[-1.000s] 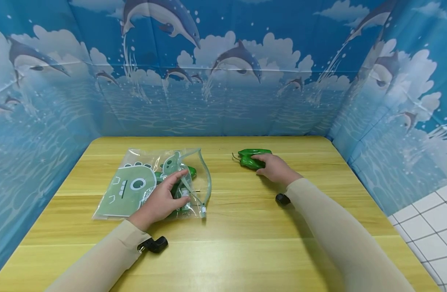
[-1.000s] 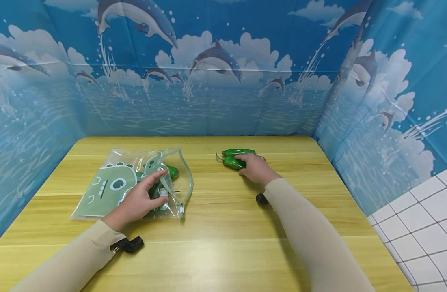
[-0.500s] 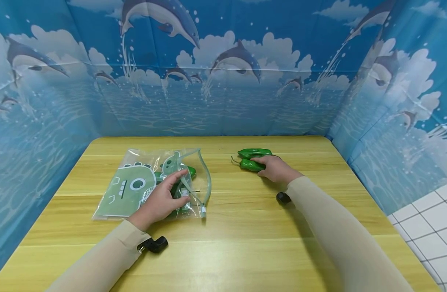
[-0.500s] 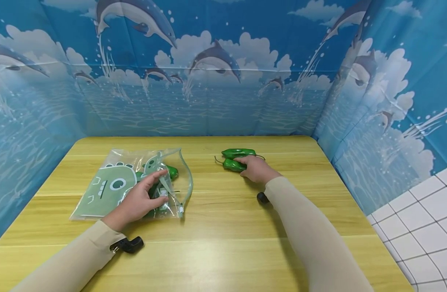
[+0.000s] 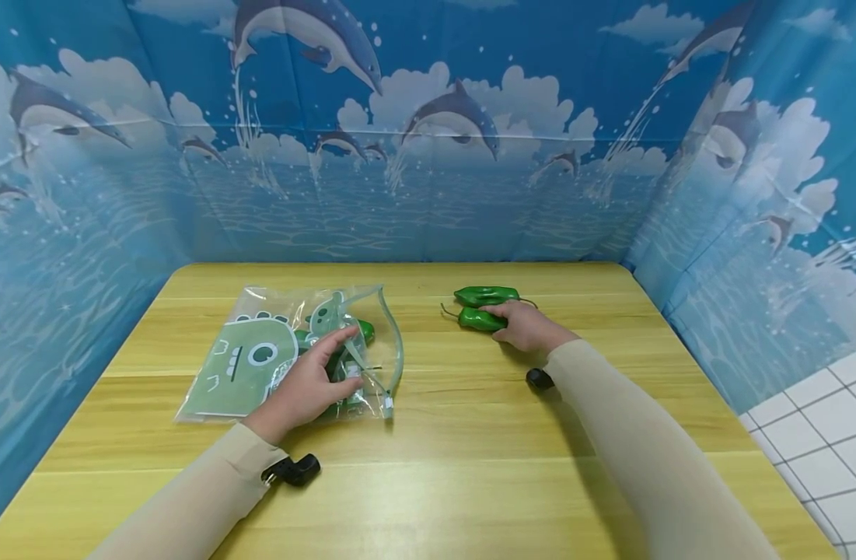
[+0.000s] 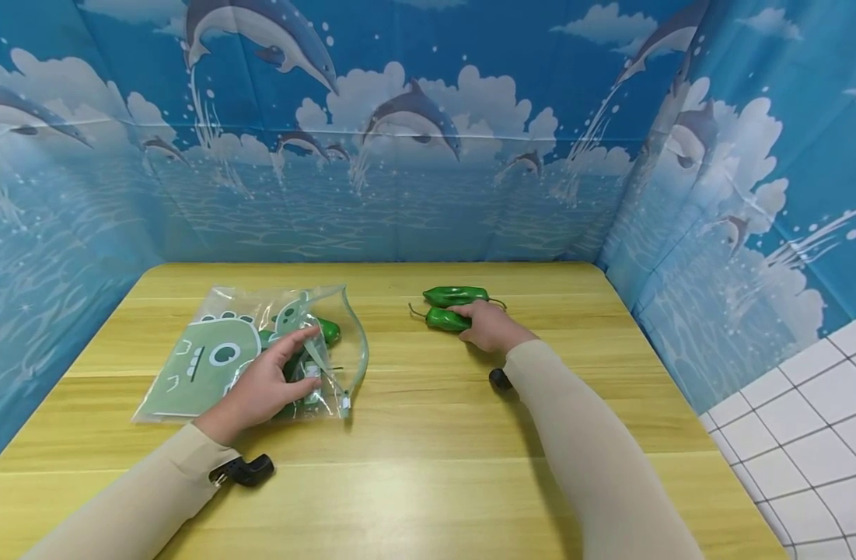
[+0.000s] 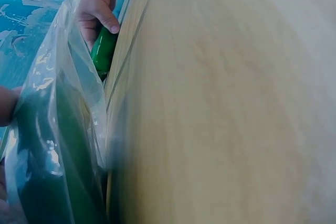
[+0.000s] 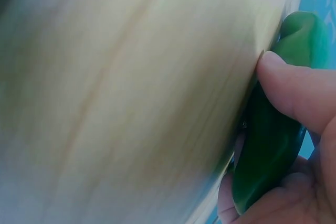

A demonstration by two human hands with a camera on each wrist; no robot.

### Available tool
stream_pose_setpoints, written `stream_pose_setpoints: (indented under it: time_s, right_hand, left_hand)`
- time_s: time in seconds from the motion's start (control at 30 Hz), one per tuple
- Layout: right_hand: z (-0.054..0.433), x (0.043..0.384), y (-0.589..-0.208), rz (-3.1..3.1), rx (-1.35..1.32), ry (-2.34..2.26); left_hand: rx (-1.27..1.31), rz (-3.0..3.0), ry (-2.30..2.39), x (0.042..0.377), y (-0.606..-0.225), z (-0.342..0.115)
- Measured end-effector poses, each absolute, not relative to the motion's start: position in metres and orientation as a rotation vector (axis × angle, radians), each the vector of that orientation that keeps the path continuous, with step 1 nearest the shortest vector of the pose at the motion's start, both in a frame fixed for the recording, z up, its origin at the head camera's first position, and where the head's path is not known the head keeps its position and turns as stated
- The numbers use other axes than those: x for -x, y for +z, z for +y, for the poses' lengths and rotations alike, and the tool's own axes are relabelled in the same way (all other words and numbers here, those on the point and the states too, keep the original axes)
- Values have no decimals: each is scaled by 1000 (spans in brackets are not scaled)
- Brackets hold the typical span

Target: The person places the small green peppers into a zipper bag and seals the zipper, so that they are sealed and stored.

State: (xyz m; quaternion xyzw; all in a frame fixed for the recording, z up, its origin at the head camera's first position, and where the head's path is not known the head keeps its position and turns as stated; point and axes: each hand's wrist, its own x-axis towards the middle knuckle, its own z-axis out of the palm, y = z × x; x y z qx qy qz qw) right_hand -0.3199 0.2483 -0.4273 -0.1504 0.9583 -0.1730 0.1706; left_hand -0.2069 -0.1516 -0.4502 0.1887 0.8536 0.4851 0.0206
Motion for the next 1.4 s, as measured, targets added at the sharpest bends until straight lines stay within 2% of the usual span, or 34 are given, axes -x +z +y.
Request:
stream_pose_setpoints:
  time_s: [1.4]
  right_hand:
    - [248, 319, -429, 2726, 441, -527]
  left_hand:
    - [-607, 2637, 1524, 207, -451, -151]
